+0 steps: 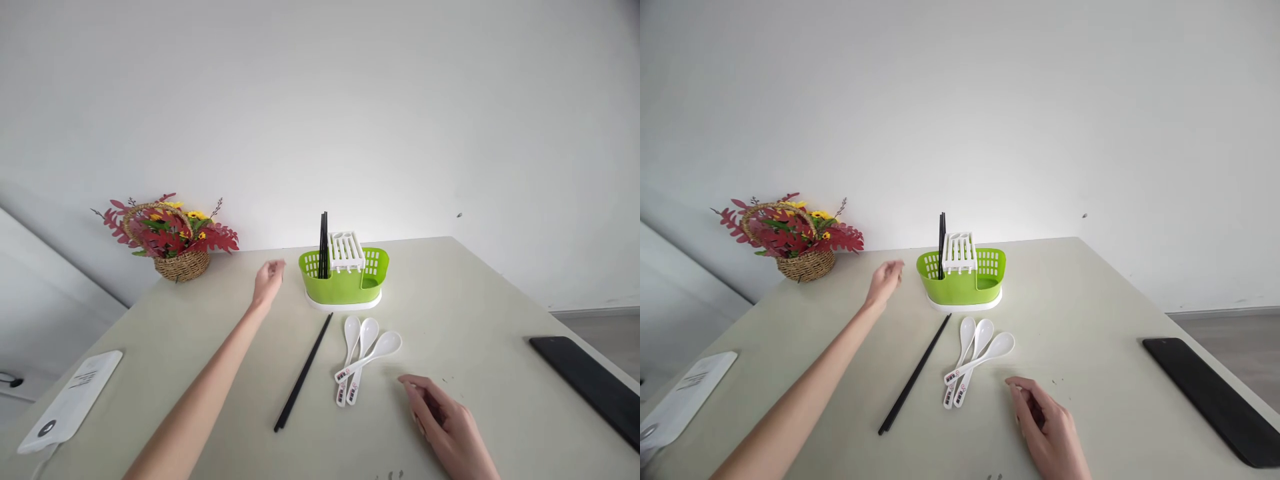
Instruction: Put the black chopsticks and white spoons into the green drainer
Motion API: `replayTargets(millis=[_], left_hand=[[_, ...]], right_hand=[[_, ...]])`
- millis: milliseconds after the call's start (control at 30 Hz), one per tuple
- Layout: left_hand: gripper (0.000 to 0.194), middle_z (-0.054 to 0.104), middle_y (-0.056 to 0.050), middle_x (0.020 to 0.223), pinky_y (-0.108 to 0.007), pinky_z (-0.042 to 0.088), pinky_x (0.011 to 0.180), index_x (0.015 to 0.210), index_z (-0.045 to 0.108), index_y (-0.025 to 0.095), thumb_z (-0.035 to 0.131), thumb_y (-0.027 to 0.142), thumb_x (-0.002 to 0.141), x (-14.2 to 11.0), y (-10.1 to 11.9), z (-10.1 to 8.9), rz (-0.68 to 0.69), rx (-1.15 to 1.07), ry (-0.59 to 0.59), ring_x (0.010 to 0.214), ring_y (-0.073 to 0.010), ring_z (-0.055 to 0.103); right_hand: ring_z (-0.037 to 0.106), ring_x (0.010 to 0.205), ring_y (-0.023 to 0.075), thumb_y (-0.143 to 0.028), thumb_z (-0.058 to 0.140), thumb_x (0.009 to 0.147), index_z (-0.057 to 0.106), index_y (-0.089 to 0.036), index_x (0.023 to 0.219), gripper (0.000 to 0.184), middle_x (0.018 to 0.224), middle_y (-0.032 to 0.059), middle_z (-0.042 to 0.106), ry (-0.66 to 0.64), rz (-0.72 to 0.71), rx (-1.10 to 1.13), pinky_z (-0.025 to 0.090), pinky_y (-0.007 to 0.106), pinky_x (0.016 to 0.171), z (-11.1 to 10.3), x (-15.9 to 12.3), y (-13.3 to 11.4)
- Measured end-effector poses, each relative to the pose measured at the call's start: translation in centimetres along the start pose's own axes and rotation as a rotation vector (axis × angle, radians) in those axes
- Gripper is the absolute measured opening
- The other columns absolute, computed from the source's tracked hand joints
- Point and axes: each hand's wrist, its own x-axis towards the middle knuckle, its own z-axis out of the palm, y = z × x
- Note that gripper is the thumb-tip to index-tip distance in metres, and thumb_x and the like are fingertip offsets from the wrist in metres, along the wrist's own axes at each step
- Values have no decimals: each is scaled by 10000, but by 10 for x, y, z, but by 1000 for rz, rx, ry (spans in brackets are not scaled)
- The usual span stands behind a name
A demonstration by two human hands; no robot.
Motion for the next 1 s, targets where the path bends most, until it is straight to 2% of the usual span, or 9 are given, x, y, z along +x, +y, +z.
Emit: replayTargets(millis=[100,133,200,333,500,600,767,867,1000], left_hand=[[494,654,-10,743,-240,407,536,954,680,162,642,642,844,-44,-24,-9,-117,-1,-274,588,-134,554],[506,667,-16,760,-243,419,554,951,679,163,648,655,834,-59,-30,-11,-124,23,-375,615,-141,574],[501,708,-41,832,-260,467,639,969,688,170,629,654,855,-88,-35,-15,-65,95,-466,726,-172,635],[387,744,-58,909,-303,504,746,980,690,198,572,564,940,-136,-23,-19,88,317,-474,833,-210,684],[213,735,-107,1014,-358,523,830,998,679,175,672,369,912,-175,1,-10,211,737,-463,958,-270,701],[113,720,-139,1003,-361,525,780,990,691,150,606,177,920,-190,9,-1,262,997,-503,955,-293,705],[231,679,-112,849,-339,502,749,911,692,161,554,-9,833,-202,10,5,368,1214,-541,850,-273,692],[220,671,-104,842,-335,504,767,892,692,165,572,-7,825,-196,12,5,353,1250,-544,869,-275,683],[171,677,-108,811,-337,528,784,846,694,163,647,9,787,-178,18,2,251,1149,-522,880,-287,704]], right_hand=[[485,614,160,-667,553,917,749,-261,1037,467,671,-8,576,-13,-16,-47,427,232,571,-3,2,6],[500,617,164,-672,554,912,751,-261,1041,474,677,-4,594,-32,-24,-65,438,234,575,-4,4,9],[527,621,171,-680,554,905,754,-258,1071,496,685,2,621,-67,-39,-105,455,239,583,-7,6,14],[533,610,172,-681,538,916,742,-250,1156,534,664,-4,608,-87,-55,-166,453,239,572,-9,7,20],[521,614,161,-670,514,934,740,-252,1184,536,669,-13,595,-13,-73,-155,438,235,582,-5,1,16],[527,604,168,-687,520,919,747,-253,1169,550,639,-18,581,-12,-73,-163,433,242,573,-6,1,15],[561,612,179,-700,514,916,739,-235,1186,583,648,-10,605,-69,-67,-184,457,255,594,-9,6,19],[556,607,176,-698,502,917,742,-233,1179,585,636,-15,592,-52,-68,-175,453,255,593,-7,5,17],[543,590,173,-698,506,911,752,-226,1152,584,620,-18,577,-33,-92,-163,449,257,584,-4,3,12]])
